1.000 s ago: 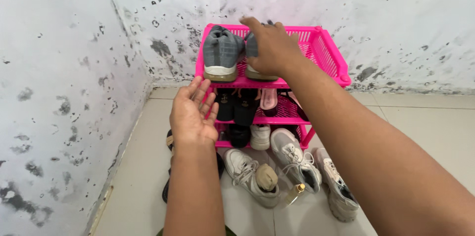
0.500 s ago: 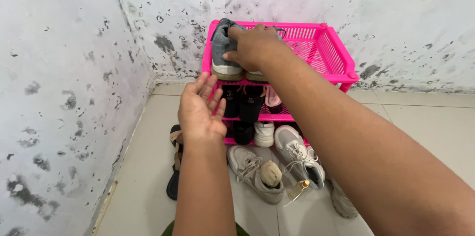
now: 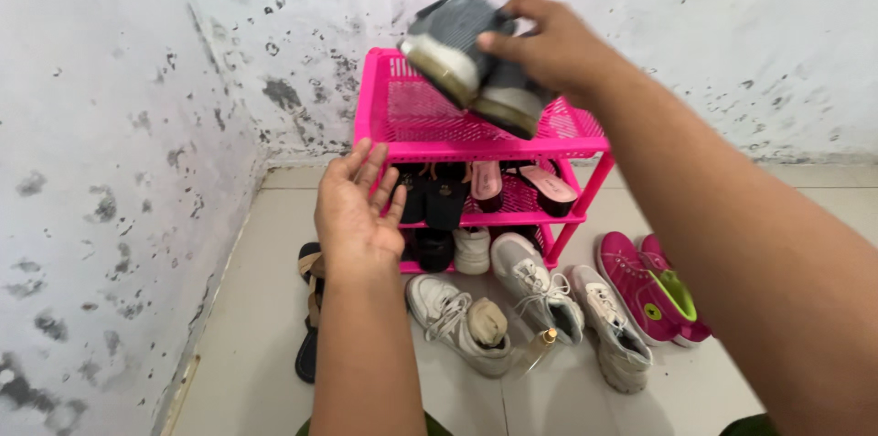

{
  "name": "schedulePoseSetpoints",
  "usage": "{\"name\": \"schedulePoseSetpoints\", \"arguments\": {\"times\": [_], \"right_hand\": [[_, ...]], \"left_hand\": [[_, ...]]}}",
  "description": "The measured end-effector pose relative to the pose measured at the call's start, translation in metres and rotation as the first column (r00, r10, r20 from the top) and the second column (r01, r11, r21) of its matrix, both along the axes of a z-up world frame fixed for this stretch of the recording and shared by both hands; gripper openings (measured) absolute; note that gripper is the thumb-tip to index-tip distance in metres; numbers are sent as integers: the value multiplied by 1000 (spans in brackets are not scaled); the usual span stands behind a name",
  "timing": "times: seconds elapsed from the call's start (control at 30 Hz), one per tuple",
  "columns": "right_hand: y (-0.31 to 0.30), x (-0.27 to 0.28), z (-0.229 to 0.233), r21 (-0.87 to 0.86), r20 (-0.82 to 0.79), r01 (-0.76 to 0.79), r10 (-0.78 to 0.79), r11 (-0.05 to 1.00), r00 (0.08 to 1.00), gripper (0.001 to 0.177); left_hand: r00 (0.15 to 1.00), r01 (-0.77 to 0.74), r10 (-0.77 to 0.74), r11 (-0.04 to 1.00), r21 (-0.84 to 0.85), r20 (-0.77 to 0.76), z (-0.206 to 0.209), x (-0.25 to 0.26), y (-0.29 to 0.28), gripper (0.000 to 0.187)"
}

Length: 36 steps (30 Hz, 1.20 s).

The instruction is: The person removes shoes from a pink plastic shoe rack and places them on the floor. Then, using a spray bottle and a cloth, the person wipes the inside and outside surfaces of the rack.

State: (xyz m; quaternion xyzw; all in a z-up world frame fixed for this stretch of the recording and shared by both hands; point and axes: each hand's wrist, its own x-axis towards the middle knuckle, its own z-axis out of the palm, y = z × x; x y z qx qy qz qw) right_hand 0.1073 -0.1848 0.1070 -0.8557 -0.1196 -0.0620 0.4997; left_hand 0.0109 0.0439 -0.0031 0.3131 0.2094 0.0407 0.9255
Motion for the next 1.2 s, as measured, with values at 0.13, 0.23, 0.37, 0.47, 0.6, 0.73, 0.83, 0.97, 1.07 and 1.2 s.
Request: {"name": "schedulePoseSetpoints", "arguments": {"times": [0.13, 0.23, 0.37, 0.47, 0.6, 0.73, 0.83, 0.97, 1.07, 1.2], "right_hand": [[-53, -43, 30, 249, 63, 1, -17, 968, 998, 37], [-91, -83, 45, 258, 233, -8, -54, 966, 971, 36], [-133, -135, 52, 242, 353, 153, -234, 958, 906, 32], [-164, -153, 35, 164, 420, 296, -338, 941, 842, 27], [-211, -157, -18, 98, 235, 550, -556, 829, 797, 31], [-259, -126, -91, -94, -4, 654, -658, 750, 753, 38], [-280, -107, -152, -177, -156, 615, -639, 768, 753, 42], [-286, -86, -214, -508, 12, 500, -575, 701, 818, 55], [-267, -74, -237, -685, 51, 387, -489, 618, 871, 56], [-245, -83, -251, -824, -23, 283, -528, 491, 849, 56]], "left_hand": [[1000, 9, -8, 1000, 15, -26, 0, 1, 2, 43], [999, 8, -7, 1000, 30, -40, -1, 0, -1, 42], [999, 20, -18, 998, 52, -43, -4, 0, -7, 43], [997, 46, -41, 995, 88, -59, -6, 0, -16, 40], [995, 84, -74, 986, 143, -74, -12, 0, -26, 43], [988, 143, -127, 971, 192, -90, -17, 0, -36, 42], [986, 155, -137, 962, 224, -96, -13, 0, -38, 41], [982, 168, -143, 961, 222, -125, -6, -2, -45, 39], [982, 170, -146, 958, 232, -117, -1, -6, -51, 38], [985, 167, -150, 956, 240, -87, 3, -10, -54, 40]]}}
